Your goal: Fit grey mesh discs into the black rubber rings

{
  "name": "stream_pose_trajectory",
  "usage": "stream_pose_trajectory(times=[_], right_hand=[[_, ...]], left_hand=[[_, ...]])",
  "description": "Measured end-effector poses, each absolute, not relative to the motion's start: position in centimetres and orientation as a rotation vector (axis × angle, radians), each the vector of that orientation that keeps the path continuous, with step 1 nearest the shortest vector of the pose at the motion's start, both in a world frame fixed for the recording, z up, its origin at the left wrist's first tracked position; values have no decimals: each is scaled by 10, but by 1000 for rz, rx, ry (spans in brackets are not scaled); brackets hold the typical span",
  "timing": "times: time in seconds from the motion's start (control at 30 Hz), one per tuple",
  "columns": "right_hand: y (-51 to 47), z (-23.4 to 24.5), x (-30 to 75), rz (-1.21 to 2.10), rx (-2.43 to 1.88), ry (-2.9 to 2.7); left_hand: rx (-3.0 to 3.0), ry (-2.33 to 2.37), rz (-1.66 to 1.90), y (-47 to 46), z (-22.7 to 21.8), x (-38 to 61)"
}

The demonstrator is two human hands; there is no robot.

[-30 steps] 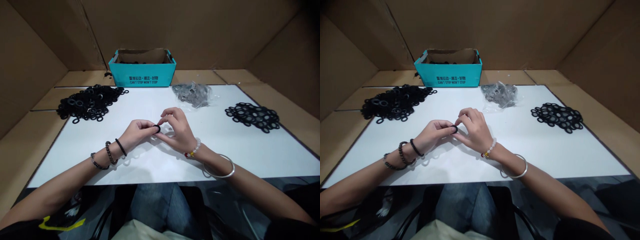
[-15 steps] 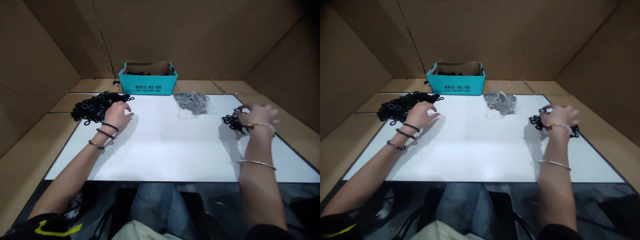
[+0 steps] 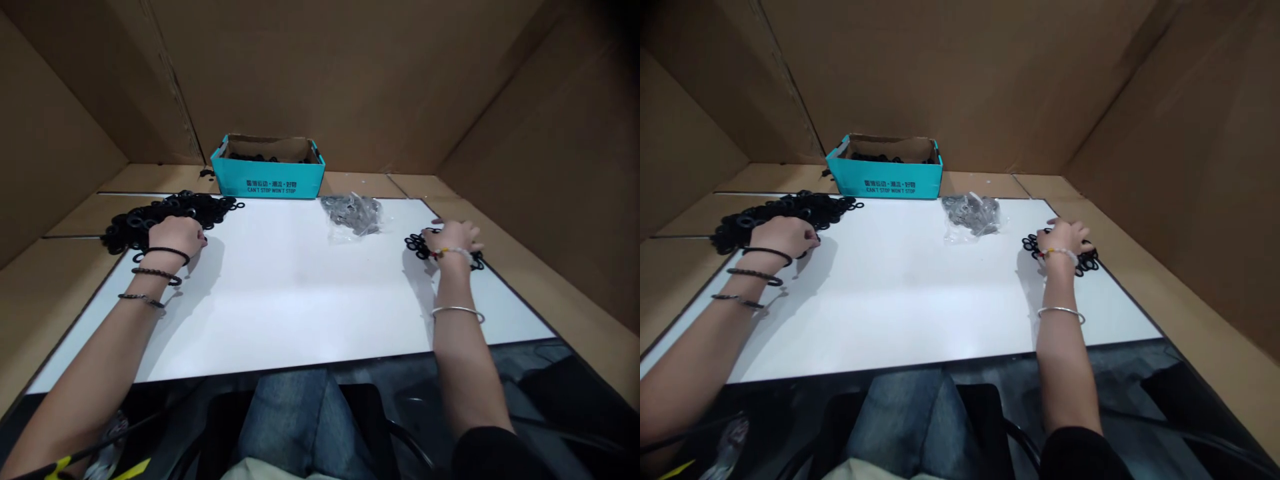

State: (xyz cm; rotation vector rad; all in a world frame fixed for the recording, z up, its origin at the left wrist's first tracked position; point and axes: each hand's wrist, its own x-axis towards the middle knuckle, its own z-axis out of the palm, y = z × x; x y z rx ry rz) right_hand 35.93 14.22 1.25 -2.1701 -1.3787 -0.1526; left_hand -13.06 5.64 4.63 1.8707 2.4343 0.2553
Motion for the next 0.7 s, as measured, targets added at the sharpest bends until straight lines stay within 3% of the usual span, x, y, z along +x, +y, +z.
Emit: stream_pose_trajectory(times=[0.1,0.27,0.47,0.7], right_hand=[[138,18,322,-223,-1970,-1650],[137,15,258,-219,-1774,-2229],[161,5,232,-147,-1896,-2270],[174,-3,231,-106,-1881,-2243]], left_hand=[[1912,2434,281,55,47,-128],[2050,2147,623,55,40,-98],[1343,1371,821,43,24,-48],[1060,1206,918,32,22,-34]])
